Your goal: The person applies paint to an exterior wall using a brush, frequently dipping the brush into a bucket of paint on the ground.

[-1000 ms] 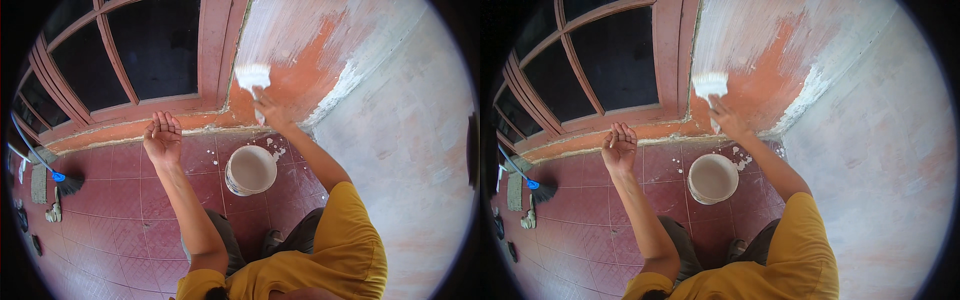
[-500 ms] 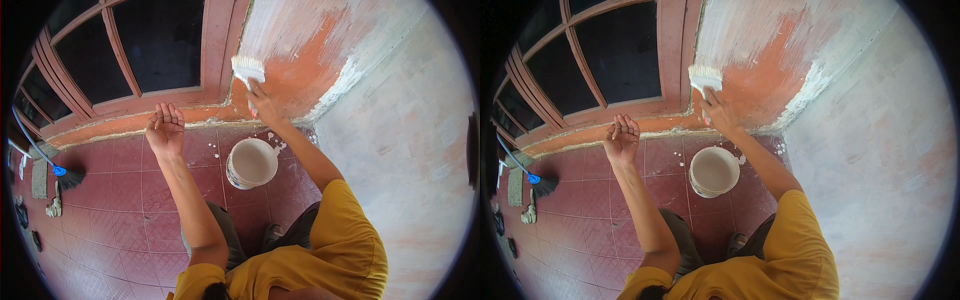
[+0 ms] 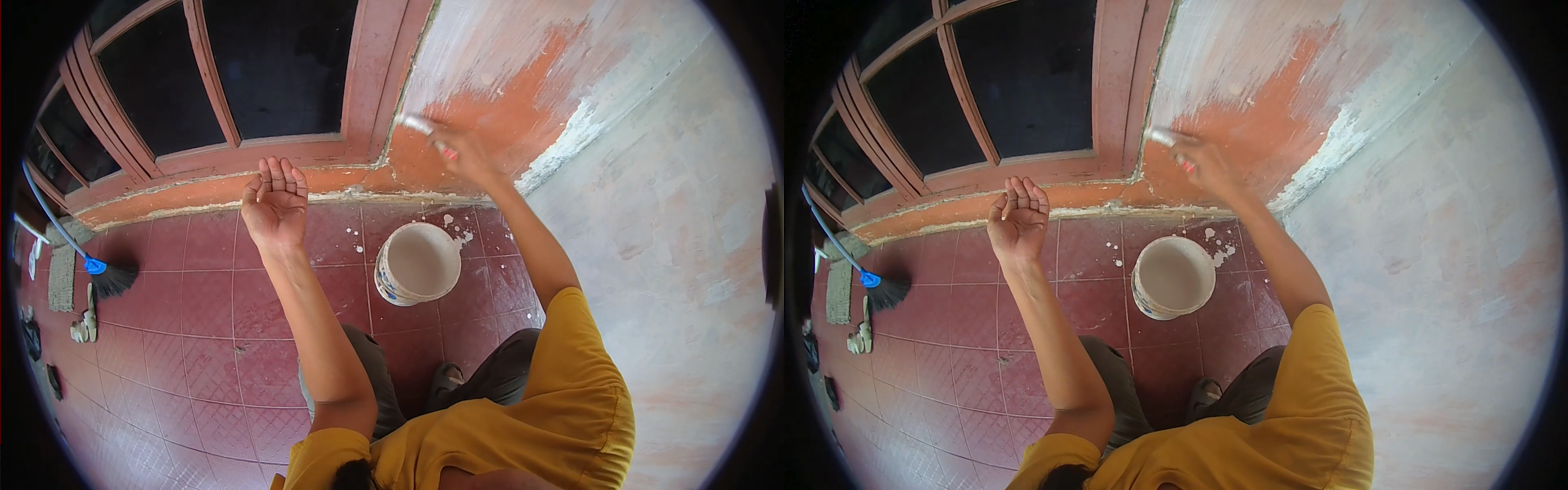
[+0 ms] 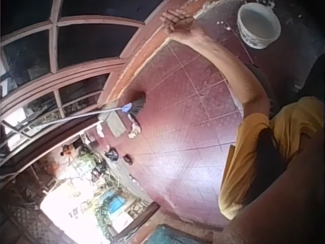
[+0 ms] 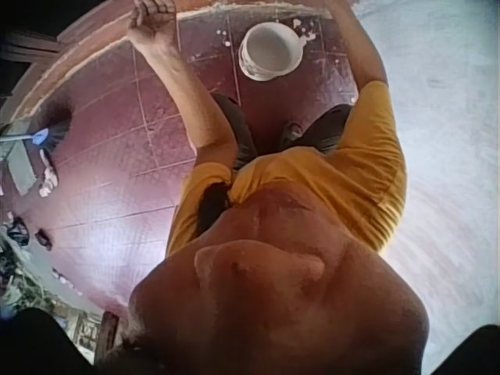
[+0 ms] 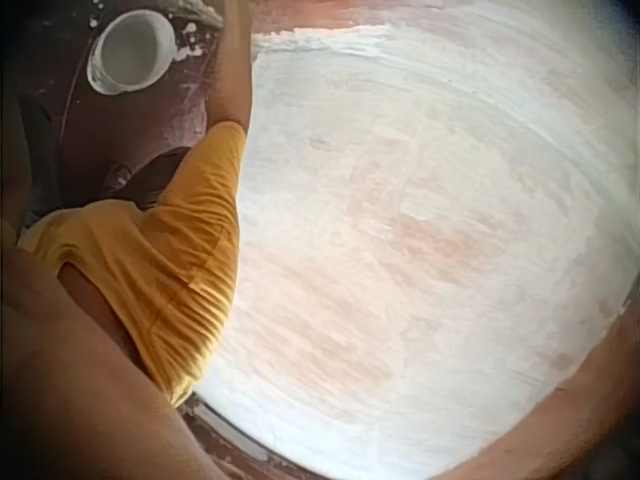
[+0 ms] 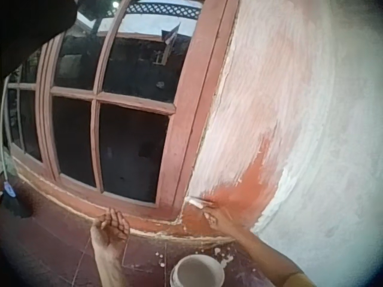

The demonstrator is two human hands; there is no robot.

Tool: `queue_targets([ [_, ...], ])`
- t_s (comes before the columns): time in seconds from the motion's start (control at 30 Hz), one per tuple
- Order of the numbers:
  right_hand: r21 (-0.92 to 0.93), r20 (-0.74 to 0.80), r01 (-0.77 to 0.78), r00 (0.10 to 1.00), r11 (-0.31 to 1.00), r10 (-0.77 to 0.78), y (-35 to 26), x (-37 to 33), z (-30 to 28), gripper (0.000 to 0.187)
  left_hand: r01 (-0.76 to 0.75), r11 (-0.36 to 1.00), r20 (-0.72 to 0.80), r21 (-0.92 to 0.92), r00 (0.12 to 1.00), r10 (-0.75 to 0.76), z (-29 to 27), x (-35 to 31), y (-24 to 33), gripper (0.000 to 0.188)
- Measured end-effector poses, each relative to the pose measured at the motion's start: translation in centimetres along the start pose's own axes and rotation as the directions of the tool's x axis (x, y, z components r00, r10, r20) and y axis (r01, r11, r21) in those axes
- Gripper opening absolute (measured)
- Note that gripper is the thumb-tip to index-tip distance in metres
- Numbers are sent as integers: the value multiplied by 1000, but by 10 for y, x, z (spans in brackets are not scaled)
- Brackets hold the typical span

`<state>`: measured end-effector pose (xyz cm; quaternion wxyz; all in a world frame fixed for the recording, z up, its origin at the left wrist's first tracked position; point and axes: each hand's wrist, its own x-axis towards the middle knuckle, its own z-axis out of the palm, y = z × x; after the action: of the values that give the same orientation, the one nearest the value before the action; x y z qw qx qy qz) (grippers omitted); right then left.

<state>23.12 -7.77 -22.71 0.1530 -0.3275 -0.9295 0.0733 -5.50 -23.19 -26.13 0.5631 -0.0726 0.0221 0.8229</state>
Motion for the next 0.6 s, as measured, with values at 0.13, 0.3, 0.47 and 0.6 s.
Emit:
queue_targets([
  [0.13,-125,-484,132,857,983,-177,-17,0,-25,33,2,1000,9,-2,1000,-2,-1,3,-2,21],
  [0.3,-35,-499,47,865,998,-58,-19,-18,24,31,-11,1000,-13,9,1000,11,0,3,1,21],
  [0.47,384,-219,-173,937,907,272,11,-16,57,15,-7,1000,3,19,1000,7,1,1,-2,21],
  [0.6,473,-306,-89,916,876,258,16,-2,46,14,-15,1000,-6,5,1000,15,2,0,-1,21],
])
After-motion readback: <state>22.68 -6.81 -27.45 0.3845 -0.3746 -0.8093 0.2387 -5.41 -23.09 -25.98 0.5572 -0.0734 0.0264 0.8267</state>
